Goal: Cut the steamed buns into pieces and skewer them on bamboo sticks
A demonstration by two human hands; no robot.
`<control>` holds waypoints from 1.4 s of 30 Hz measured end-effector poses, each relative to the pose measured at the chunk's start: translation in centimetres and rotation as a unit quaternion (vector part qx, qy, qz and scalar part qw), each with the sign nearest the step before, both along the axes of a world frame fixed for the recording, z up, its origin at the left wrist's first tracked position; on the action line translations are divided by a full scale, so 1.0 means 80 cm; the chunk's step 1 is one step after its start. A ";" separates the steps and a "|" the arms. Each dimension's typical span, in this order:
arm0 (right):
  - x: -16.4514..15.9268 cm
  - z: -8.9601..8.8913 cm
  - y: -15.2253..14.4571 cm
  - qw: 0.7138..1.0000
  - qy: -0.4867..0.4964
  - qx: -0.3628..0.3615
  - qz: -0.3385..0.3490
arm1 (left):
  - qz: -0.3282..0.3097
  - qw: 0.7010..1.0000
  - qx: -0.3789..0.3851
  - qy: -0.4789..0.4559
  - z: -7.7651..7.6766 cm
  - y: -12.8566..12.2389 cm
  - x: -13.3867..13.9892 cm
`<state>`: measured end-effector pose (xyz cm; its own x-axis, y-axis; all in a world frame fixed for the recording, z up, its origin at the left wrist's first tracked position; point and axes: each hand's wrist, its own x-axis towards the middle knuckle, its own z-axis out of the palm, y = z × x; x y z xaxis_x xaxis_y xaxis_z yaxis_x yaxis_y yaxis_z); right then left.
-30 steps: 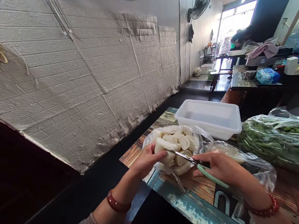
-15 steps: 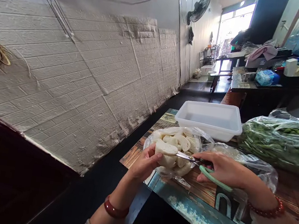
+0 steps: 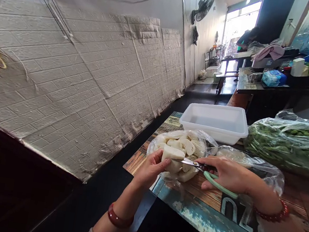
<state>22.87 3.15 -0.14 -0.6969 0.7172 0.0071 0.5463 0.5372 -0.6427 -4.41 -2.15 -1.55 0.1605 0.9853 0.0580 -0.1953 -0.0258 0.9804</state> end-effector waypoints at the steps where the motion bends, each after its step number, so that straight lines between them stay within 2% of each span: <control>1: -0.002 0.000 0.000 1.000 -0.004 -0.004 0.001 | 0.001 1.000 0.003 0.004 0.000 -0.001 0.001; 9: -0.002 0.006 -0.003 1.000 -0.019 0.009 0.016 | 0.051 0.998 0.038 0.029 -0.003 -0.002 0.005; 13: -0.001 0.006 -0.004 0.999 -0.026 0.024 0.000 | 0.078 0.995 0.054 0.041 -0.006 -0.001 0.006; 15: -0.001 0.006 -0.004 0.999 -0.020 0.033 0.001 | 0.066 0.995 0.060 0.045 -0.004 -0.001 0.007; 21: -0.003 0.007 -0.003 0.998 0.020 0.018 0.063 | -0.010 0.998 0.045 0.046 0.003 -0.003 0.015; 27: -0.009 0.005 -0.007 0.999 0.013 0.031 0.024 | -0.006 0.999 0.029 0.030 0.005 -0.001 0.020; 33: -0.014 0.004 -0.008 1.000 -0.005 0.010 -0.005 | 0.005 1.000 0.005 0.017 0.008 -0.003 0.019; 42: -0.017 -0.001 -0.002 1.000 0.025 -0.005 -0.017 | 0.015 1.000 -0.013 0.002 0.004 0.002 0.006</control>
